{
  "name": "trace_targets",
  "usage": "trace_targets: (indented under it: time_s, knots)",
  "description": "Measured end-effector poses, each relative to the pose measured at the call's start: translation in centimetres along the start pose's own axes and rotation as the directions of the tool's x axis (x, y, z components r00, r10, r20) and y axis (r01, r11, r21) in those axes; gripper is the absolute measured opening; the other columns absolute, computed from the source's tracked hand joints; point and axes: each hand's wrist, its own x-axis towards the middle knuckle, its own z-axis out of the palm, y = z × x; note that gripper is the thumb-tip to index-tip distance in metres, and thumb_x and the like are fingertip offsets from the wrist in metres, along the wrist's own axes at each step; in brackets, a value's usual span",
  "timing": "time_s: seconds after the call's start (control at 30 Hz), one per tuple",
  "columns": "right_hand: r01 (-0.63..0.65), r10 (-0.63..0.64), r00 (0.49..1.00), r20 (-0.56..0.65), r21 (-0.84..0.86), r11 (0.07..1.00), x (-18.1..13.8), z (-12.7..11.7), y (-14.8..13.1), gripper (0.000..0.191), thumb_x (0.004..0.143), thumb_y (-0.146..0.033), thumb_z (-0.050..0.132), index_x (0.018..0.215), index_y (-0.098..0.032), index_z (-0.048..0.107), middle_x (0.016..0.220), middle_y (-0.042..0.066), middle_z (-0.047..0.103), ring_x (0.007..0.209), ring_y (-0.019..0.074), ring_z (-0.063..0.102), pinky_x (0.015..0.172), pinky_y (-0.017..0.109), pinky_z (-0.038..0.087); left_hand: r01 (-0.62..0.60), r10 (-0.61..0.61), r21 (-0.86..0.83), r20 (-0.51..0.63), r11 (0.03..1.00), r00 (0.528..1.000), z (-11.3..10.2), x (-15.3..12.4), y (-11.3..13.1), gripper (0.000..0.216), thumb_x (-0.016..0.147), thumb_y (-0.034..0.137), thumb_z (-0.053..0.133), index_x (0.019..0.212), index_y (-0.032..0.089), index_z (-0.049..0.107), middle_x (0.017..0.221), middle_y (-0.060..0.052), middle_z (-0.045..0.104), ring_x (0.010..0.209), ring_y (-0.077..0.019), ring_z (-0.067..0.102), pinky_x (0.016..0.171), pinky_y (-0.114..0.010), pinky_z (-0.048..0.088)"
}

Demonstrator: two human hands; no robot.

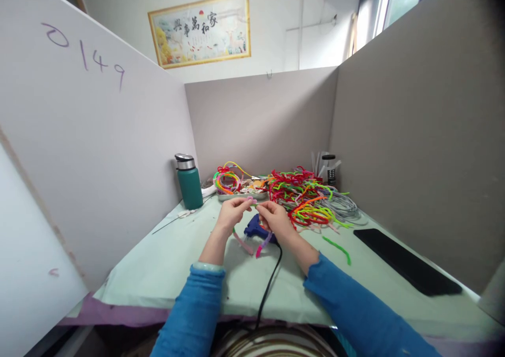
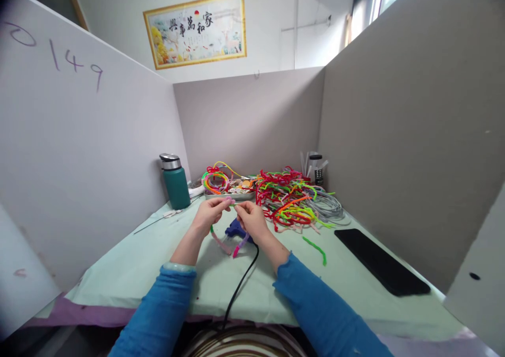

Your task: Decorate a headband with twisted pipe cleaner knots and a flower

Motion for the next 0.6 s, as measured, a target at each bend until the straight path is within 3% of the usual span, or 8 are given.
trace_targets:
  time_s: [0.23, 0.4, 0.6]
  knots:
    - [0.005, -0.005, 1.000, -0.004, 0.028, 1.000, -0.27, 0.16, -0.26, 0.028, 0.068, -0.043, 0.065, 0.075, -0.017, 0.055, 0.048, -0.007, 0.048, 0.033, 0.0052, 0.035, 0.031, 0.018, 0.023, -0.031, 0.034, 0.042, -0.063, 0.999, 0.997, 0.06, 0.06, -0.06, 0.036, 0.063, 0.047, 0.070, 0.078, 0.014, 0.074, 0.062, -0.004, 0.065, 0.043, -0.0055, 0.038, 0.042, -0.021, 0.023]
    - [-0.015, 0.015, 1.000, -0.002, 0.050, 0.999, -0.28, 0.33, -0.07, 0.028, 0.067, -0.043, 0.065, 0.075, -0.017, 0.055, 0.048, -0.007, 0.049, 0.033, 0.0051, 0.035, 0.031, 0.018, 0.023, -0.015, 0.017, 0.027, -0.073, 1.000, 0.997, 0.00, 0.07, -0.17, 0.036, 0.062, 0.046, 0.072, 0.075, 0.013, 0.073, 0.063, -0.005, 0.065, 0.040, -0.0043, 0.034, 0.039, -0.021, 0.020]
    - [-0.027, 0.028, 1.000, -0.014, 0.117, 0.993, -0.09, -0.35, -0.17, 0.030, 0.067, -0.044, 0.067, 0.073, -0.018, 0.053, 0.051, -0.007, 0.049, 0.033, 0.0044, 0.035, 0.030, 0.018, 0.022, 0.053, -0.050, -0.085, 0.041, 0.995, 0.998, -0.20, -0.18, 0.05, 0.045, 0.064, 0.048, 0.071, 0.091, 0.013, 0.067, 0.074, -0.006, 0.066, 0.038, -0.0028, 0.038, 0.036, -0.019, 0.019]
